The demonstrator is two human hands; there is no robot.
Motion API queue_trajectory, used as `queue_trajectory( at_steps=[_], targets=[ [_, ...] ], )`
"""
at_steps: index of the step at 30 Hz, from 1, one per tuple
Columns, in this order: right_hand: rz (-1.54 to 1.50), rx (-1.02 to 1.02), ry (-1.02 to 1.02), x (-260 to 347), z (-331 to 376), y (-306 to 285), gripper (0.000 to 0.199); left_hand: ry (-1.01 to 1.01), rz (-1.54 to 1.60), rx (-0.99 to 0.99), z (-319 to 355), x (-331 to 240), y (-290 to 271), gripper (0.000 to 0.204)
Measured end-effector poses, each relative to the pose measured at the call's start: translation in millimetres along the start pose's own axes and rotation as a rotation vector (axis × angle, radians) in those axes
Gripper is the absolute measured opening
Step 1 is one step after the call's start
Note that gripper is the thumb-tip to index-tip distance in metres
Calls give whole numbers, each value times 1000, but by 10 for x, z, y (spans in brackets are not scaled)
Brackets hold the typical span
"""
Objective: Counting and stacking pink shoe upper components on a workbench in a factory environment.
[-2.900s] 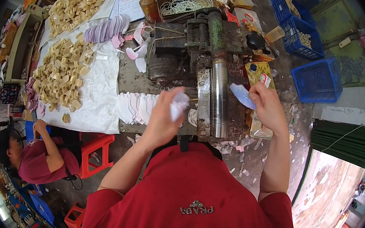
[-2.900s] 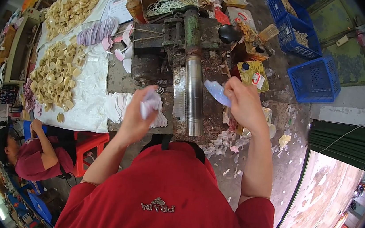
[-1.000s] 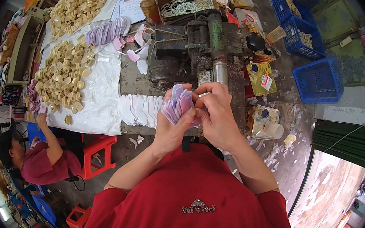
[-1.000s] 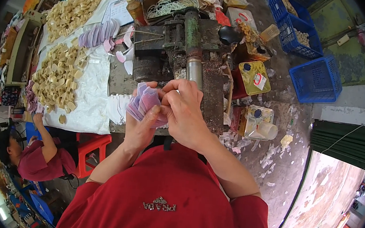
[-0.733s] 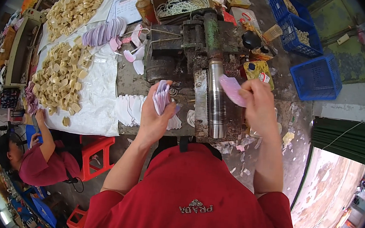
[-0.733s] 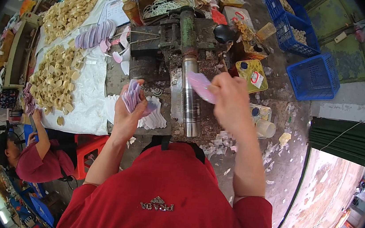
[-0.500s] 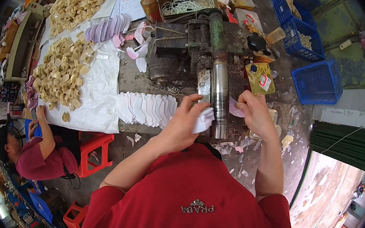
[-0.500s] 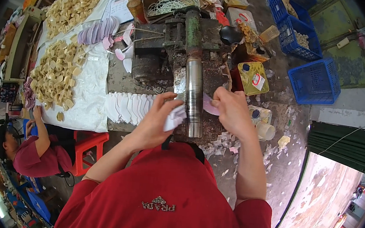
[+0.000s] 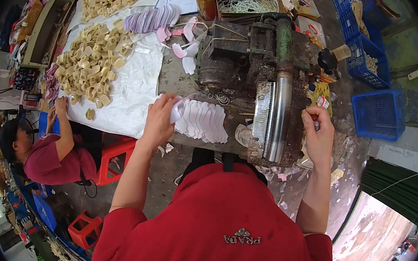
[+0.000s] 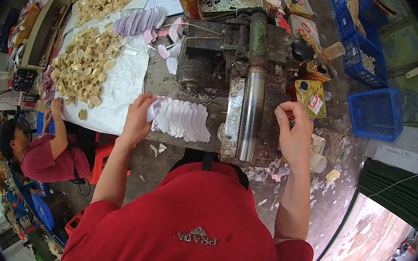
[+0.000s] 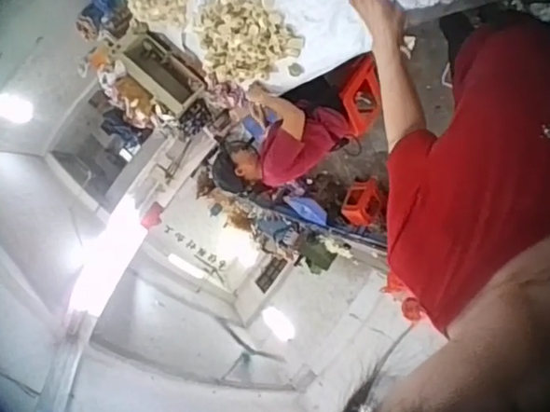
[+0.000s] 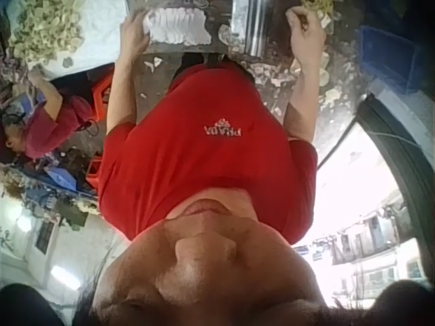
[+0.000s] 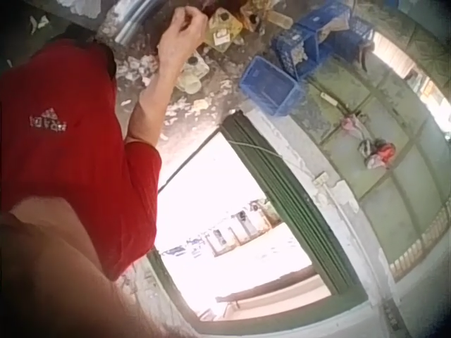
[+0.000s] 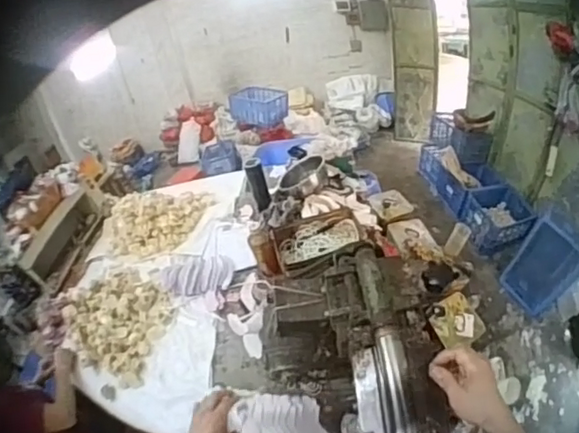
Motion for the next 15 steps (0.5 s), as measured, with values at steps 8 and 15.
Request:
queue_trajectory(
  at_steps=[8,15],
  targets=[
    [-95,-31,-36,331,27,43,12,-34,33,214,127,37,118,46],
    [-138,129,-338,1164,428,629,15,-439,1548,167,-147,-1065,63,38]
  ],
)
Point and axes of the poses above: each hand's wrist, its own z-axis away from the middle knuckle, its own y-axis out of the palm, x = y × z, the point moved 8 cm from there along -z, towards the middle knuckle, and after that the axes turned 15 degrees about -x, right-handed, at the moved point
